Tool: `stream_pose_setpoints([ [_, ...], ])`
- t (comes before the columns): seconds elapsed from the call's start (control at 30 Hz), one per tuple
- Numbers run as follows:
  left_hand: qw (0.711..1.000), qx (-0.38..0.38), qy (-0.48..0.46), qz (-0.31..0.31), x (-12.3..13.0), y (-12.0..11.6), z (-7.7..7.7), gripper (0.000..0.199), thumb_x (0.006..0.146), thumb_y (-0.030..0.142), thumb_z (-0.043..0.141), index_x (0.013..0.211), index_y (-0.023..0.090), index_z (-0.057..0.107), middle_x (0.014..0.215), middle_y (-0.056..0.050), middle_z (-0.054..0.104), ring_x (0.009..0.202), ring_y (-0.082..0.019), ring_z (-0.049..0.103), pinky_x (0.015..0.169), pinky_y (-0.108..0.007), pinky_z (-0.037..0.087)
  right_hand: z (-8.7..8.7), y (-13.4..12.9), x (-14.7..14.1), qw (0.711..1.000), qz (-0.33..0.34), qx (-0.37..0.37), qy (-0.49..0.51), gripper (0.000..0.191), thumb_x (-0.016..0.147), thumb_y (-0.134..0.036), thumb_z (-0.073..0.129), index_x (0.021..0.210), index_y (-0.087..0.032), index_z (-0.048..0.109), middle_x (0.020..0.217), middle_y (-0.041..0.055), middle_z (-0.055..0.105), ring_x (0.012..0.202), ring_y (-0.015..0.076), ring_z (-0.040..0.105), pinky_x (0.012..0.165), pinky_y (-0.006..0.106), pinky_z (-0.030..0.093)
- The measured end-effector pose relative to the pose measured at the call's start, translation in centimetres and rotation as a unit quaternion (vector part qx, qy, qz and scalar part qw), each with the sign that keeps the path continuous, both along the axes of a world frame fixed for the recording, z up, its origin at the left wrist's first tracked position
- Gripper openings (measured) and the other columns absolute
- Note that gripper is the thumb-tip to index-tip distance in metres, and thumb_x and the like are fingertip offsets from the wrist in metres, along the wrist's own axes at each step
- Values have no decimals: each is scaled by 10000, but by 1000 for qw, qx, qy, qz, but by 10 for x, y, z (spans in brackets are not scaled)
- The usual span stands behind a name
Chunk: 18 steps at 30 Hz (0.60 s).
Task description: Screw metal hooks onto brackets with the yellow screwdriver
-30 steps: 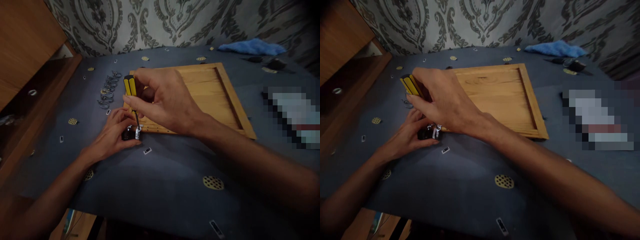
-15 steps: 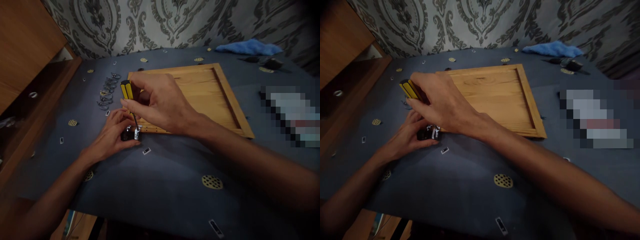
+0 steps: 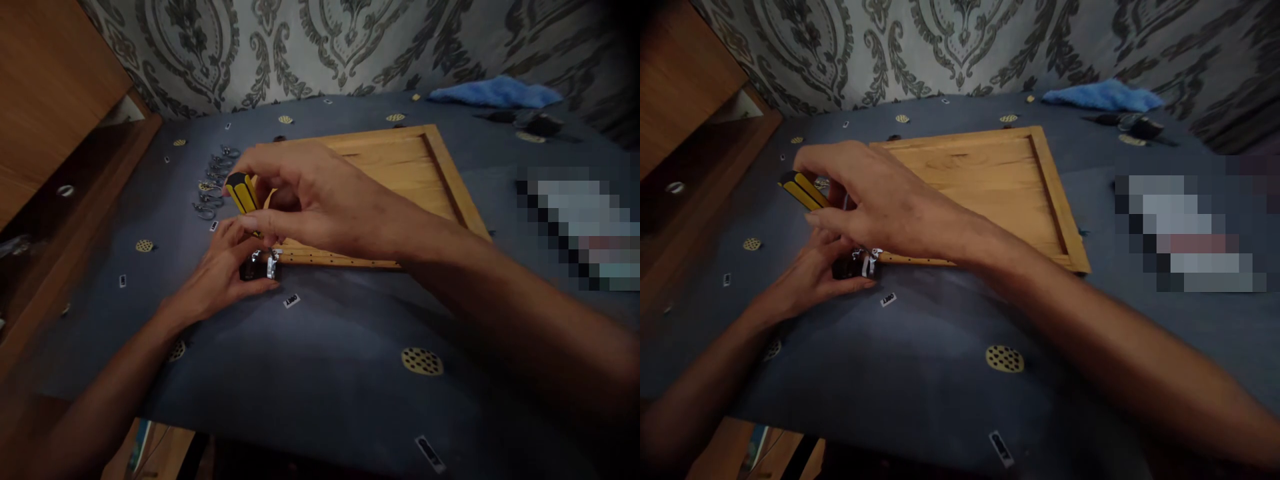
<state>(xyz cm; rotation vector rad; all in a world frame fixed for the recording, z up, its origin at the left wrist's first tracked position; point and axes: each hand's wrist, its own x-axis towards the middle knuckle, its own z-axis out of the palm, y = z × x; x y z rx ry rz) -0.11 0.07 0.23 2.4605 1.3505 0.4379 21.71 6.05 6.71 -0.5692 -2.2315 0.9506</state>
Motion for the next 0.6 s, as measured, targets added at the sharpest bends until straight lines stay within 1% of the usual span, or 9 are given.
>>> stream_pose_setpoints([
  [0.1, 1000, 4, -2, 0, -1, 0, -1, 539, 943, 627, 754, 1303, 227, 724, 1469, -121, 622, 1405, -381, 510, 1191, -586, 467, 1, 2, 1, 1000, 14, 6, -17, 418, 983, -223, 731, 690, -202, 433, 737, -24, 590, 796, 123, 617, 674, 237, 446],
  [0.17, 1000, 3, -2, -1, -2, 0, -2, 553, 944, 635, 749, 1307, 219, 723, 1439, -125, 633, 1395, -378, 516, 1190, -585, 465, 0, 2, -1, 1000, 1, 12, -21, 481, 987, -256, 738, 652, -201, 399, 702, -23, 573, 781, 124, 612, 649, 235, 431],
  [0.3, 1000, -11, -1, 3, -2, 1, -1, 553, 936, 633, 754, 1311, 228, 720, 1408, -116, 652, 1389, -381, 519, 1206, -604, 441, -4, 1, -5, 999, -25, 22, -13, 421, 992, -228, 727, 682, -197, 444, 704, -26, 571, 785, 128, 617, 627, 229, 402],
  [0.43, 1000, -20, 0, 3, -1, 2, -1, 545, 923, 626, 768, 1278, 213, 734, 1390, -128, 657, 1415, -390, 500, 1238, -613, 404, -7, 1, -8, 999, -34, 23, -5, 453, 1000, -235, 715, 686, -213, 390, 705, -25, 547, 765, 135, 596, 634, 252, 372],
  [0.53, 1000, -17, -1, 8, -1, 2, -2, 496, 920, 592, 787, 1251, 226, 743, 1358, -109, 662, 1387, -377, 520, 1242, -622, 396, -9, 1, -9, 999, -43, 18, -4, 428, 1019, -269, 695, 709, -224, 403, 704, -36, 525, 712, 133, 538, 658, 285, 359],
  [0.6, 1000, -10, -5, 9, 0, 2, -3, 483, 919, 589, 791, 1249, 240, 744, 1386, -102, 643, 1380, -378, 517, 1230, -629, 407, -10, 1, -10, 998, -51, 34, -7, 450, 1032, -296, 689, 707, -234, 385, 696, -48, 479, 681, 130, 474, 670, 304, 338],
])
